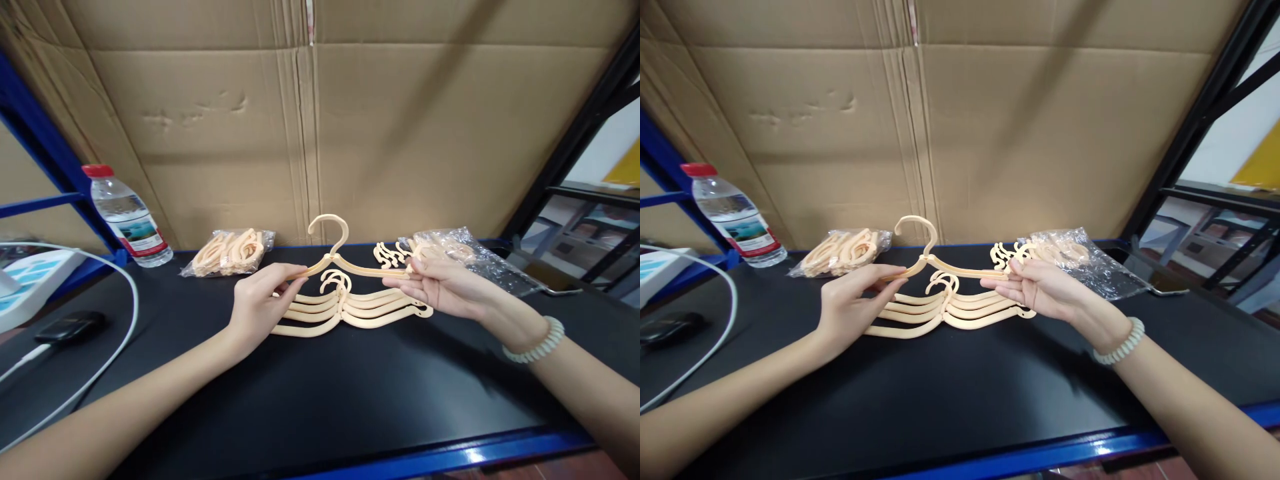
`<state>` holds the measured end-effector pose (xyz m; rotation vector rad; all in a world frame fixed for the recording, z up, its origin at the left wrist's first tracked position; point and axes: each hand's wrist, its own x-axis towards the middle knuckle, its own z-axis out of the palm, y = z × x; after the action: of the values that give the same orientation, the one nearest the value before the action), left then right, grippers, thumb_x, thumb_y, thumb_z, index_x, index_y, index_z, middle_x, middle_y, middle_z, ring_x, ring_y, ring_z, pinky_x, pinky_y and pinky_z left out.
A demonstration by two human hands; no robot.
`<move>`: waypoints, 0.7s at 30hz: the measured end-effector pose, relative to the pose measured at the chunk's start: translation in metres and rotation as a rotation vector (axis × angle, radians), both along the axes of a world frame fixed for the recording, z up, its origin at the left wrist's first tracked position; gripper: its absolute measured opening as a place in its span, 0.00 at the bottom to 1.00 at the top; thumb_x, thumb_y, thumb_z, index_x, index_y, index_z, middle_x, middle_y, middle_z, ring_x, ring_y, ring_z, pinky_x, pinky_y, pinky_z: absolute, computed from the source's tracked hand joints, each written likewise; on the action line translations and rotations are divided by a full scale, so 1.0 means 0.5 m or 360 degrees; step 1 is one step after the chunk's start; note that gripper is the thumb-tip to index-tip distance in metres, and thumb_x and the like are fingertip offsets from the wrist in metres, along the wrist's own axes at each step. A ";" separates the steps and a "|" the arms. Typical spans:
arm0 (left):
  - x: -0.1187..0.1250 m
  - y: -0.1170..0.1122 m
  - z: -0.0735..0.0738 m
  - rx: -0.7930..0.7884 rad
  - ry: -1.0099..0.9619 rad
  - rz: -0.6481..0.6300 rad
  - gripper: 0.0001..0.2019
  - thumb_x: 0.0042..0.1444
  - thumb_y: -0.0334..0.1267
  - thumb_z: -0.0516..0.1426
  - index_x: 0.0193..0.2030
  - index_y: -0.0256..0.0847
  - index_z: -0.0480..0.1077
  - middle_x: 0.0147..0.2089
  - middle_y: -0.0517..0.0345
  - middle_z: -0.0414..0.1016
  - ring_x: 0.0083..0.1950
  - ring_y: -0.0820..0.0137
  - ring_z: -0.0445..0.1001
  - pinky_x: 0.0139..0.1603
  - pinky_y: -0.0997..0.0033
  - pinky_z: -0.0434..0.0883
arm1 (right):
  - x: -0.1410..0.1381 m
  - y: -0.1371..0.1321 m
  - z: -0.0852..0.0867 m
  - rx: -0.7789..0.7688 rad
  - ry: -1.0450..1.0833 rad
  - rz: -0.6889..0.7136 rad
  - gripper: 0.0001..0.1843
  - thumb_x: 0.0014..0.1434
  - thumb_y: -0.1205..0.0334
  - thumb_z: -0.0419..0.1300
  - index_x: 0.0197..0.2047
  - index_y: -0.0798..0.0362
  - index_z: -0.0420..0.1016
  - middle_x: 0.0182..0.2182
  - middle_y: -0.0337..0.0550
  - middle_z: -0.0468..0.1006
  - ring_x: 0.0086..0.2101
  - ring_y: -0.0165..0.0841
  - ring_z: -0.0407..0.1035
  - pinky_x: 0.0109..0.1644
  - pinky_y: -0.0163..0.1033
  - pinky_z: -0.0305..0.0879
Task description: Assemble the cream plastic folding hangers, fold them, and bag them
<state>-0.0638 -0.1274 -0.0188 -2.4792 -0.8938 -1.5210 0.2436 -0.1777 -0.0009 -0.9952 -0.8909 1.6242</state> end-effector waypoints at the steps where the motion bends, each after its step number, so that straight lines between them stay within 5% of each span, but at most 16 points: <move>1: 0.000 0.000 0.000 0.0006 0.0000 -0.0007 0.05 0.60 0.36 0.58 0.40 0.41 0.75 0.34 0.60 0.80 0.24 0.76 0.72 0.28 0.75 0.72 | -0.002 -0.001 0.002 -0.0007 0.0004 -0.0014 0.13 0.64 0.70 0.55 0.27 0.54 0.66 0.37 0.51 0.81 0.45 0.37 0.77 0.50 0.34 0.74; 12: 0.004 -0.004 0.001 0.0003 0.0003 -0.0002 0.06 0.61 0.38 0.57 0.40 0.43 0.76 0.36 0.59 0.82 0.30 0.72 0.78 0.32 0.73 0.76 | -0.003 -0.001 -0.010 0.0120 -0.0062 -0.0073 0.10 0.59 0.69 0.61 0.27 0.54 0.67 0.37 0.51 0.79 0.44 0.41 0.77 0.54 0.38 0.73; 21: 0.006 -0.005 0.000 0.0106 0.0008 -0.0076 0.04 0.60 0.33 0.59 0.40 0.40 0.75 0.37 0.57 0.82 0.33 0.73 0.78 0.34 0.74 0.77 | -0.023 -0.006 -0.021 0.0448 -0.0139 -0.0289 0.19 0.53 0.61 0.70 0.30 0.50 0.60 0.33 0.43 0.77 0.37 0.39 0.78 0.50 0.45 0.76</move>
<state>-0.0608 -0.1299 -0.0189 -2.4734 -0.7760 -1.5321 0.2320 -0.1806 -0.0112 -0.9249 -1.0254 1.2709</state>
